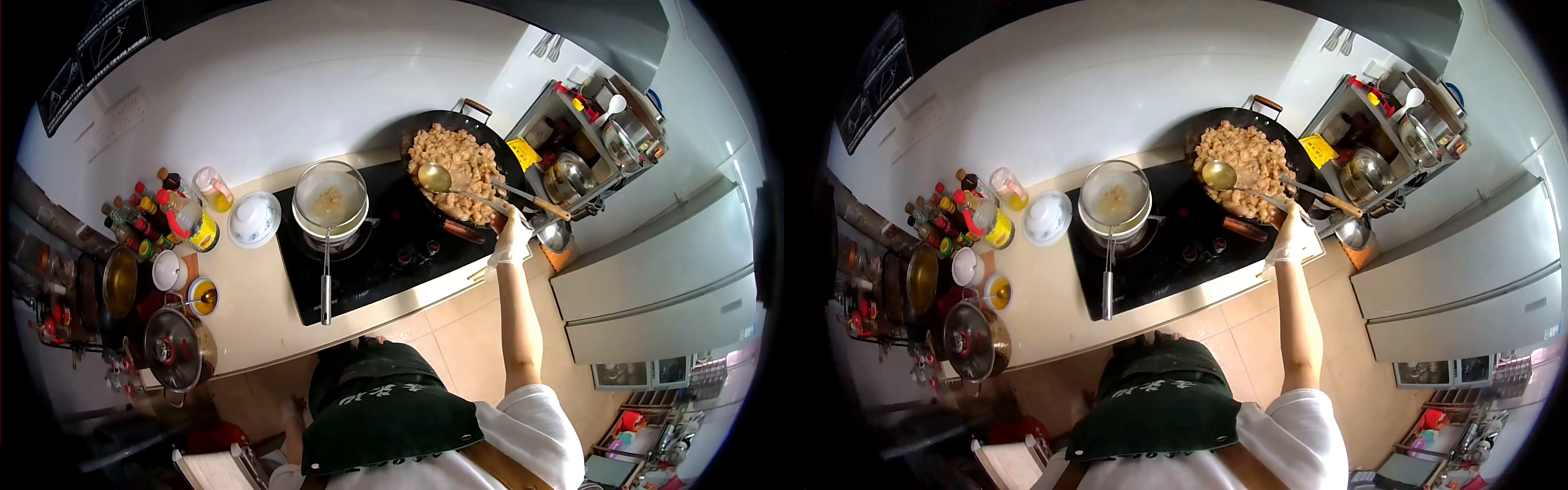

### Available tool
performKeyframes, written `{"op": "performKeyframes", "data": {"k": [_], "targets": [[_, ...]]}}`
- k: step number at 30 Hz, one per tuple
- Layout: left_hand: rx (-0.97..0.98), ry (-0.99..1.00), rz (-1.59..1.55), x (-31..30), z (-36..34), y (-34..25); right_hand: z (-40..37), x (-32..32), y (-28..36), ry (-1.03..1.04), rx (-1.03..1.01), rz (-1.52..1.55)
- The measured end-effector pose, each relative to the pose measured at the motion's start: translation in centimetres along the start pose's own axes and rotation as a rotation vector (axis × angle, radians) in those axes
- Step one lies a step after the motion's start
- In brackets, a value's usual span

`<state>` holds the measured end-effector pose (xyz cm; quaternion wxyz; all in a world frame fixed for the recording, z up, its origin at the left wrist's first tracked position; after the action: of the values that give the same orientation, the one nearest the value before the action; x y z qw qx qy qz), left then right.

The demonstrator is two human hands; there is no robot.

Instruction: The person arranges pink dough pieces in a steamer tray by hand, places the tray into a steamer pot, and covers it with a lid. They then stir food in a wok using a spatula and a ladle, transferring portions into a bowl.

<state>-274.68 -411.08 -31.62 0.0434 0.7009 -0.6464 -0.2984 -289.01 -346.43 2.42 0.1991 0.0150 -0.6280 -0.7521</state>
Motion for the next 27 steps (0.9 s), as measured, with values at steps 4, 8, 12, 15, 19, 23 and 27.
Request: {"op": "performKeyframes", "data": {"k": [4, 8, 12, 15, 19, 23, 27], "targets": [[0.097, 0.102, 0.030, 0.0, 0.7, 0.0, -0.2, 0.4, 0.5, -0.008, 0.016, -0.004], [0.134, 0.111, 0.047, 0.0, 1.2, 0.2, -0.5, 1.3, 1.6, -0.038, -0.024, -0.031], [0.166, 0.104, 0.068, 0.2, 1.5, 0.0, 0.1, 1.8, 2.2, 0.021, -0.082, -0.056], [0.171, 0.087, 0.097, 0.6, 1.7, -0.5, -0.4, 3.0, 3.9, 0.084, -0.117, -0.054], [0.171, 0.022, 0.213, 1.8, 1.8, -2.0, -1.0, 4.4, 4.9, 0.137, -0.175, -0.054], [0.195, -0.192, 0.665, 4.7, 2.7, -5.2, -1.9, 5.8, 4.6, 0.193, -0.185, -0.032], [0.120, 0.136, -0.066, -0.8, -2.9, 0.2, -5.6, 7.9, 4.7, 0.238, -0.029, 0.089]]}}
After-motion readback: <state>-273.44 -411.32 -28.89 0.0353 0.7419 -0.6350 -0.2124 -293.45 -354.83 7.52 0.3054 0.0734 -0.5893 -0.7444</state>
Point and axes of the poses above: each hand's wrist, its own z-axis towards the middle knuckle, its own x-axis out of the palm, y = z × x, the point moved 1 cm from there along z, towards the middle knuckle, and after that the axes turned 15 degrees about -x, right-handed, at the moved point
